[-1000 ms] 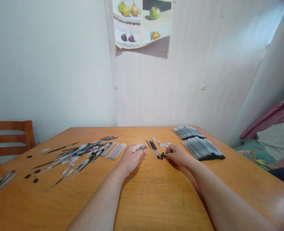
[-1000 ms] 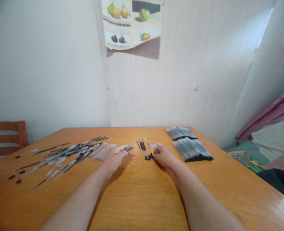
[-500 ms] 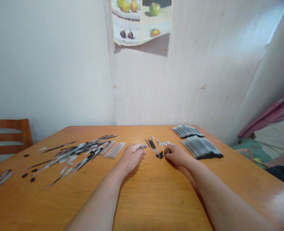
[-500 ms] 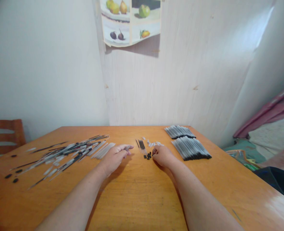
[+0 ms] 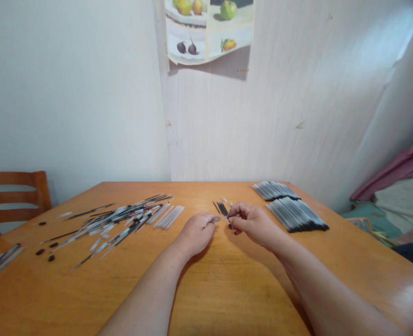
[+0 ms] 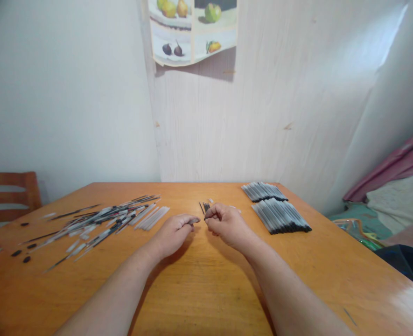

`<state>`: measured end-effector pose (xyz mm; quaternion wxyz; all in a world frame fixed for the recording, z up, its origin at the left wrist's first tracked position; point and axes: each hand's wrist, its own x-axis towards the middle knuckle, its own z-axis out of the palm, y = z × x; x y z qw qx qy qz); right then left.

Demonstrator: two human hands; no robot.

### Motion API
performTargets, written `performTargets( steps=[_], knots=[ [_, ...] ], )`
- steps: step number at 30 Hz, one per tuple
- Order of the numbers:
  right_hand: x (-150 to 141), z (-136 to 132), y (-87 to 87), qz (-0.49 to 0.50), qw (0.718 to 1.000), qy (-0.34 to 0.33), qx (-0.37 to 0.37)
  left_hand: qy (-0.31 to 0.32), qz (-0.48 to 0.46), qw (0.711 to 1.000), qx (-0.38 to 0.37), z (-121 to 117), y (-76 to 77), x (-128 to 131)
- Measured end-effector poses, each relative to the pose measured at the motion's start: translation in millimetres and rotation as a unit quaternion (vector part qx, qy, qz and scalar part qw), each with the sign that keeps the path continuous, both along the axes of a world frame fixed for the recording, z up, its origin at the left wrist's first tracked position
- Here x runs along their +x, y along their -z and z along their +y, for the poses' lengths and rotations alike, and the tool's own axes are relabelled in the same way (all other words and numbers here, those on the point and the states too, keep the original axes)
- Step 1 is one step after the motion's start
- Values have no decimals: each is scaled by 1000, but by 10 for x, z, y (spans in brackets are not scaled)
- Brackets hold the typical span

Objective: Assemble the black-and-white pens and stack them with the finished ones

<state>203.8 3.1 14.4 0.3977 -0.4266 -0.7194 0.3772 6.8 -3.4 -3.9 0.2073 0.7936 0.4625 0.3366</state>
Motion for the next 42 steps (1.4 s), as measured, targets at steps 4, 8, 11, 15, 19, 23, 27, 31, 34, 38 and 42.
performTargets(
  steps=[4,8,11,15,19,23,27,31,34,38,42],
  knots=[
    [-63,-29,27,-15,1000,-16,15,10,33,999,15,-14,-14,-3],
    [-83,-40,37,-37,999,-15,28,18,49,998,25,-25,-24,8],
    [-95,-53,29,-47,998,-15,37,27,50,998,23,-29,-22,19],
    [-98,-49,35,-57,997,-16,45,30,54,998,22,-40,-32,27],
    [-95,-25,66,-65,996,-16,55,33,56,998,13,-49,-39,33],
    [-100,-21,76,-62,997,-16,44,30,46,998,2,-52,-28,42],
    [-107,-40,62,-64,997,-20,38,36,39,999,-10,-56,-30,50],
    [-117,-54,61,-66,997,-18,35,34,50,998,-4,-59,-37,55],
    [-136,-55,75,-58,998,-20,24,35,52,998,-2,-62,-44,56],
    [-159,-40,113,-60,998,-15,31,31,45,999,-5,-66,-49,57],
    [-159,-18,145,-139,984,17,108,26,46,999,12,-63,-39,57]
  ],
)
